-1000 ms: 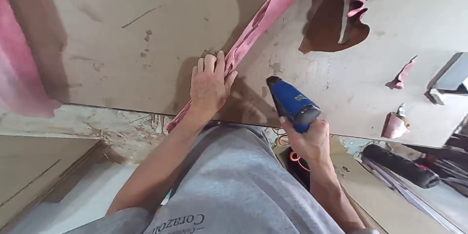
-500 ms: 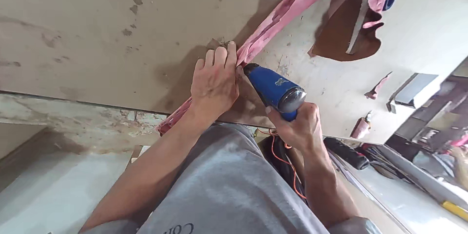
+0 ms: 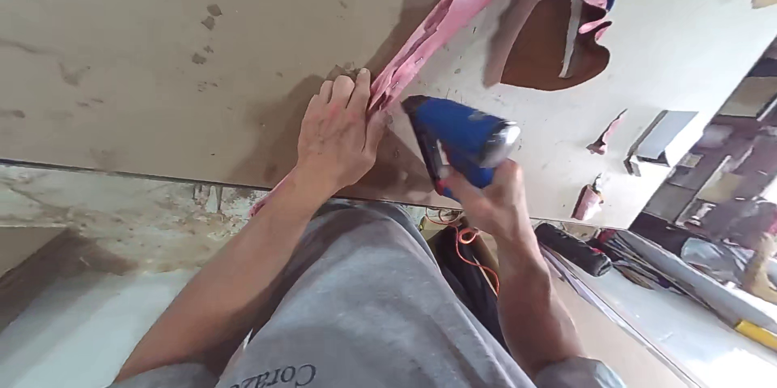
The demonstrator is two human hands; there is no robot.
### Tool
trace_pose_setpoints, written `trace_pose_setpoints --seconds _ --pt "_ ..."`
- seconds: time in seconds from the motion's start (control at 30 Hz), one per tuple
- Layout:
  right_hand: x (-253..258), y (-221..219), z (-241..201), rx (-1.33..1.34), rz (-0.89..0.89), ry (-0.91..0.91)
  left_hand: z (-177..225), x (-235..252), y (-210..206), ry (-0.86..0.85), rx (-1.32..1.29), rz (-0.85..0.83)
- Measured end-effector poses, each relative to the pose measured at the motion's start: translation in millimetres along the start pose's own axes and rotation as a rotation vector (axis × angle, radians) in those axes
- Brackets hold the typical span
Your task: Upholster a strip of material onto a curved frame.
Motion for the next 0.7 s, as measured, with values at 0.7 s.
trace_pose_setpoints --seconds 0.7 --pt "-35 35 83 -0.369 0.287 -0.249 -3 -39 4 0.225 -1.344 -0.568"
Point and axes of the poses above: each hand's wrist, its own x-axis towards the middle knuckle, its own y-axis out of the back of the hand, z = x × y, the point moved 8 cm from there along x, towards the middle knuckle, and after that the axes turned 8 degrees about x, right-handed, at the moved point
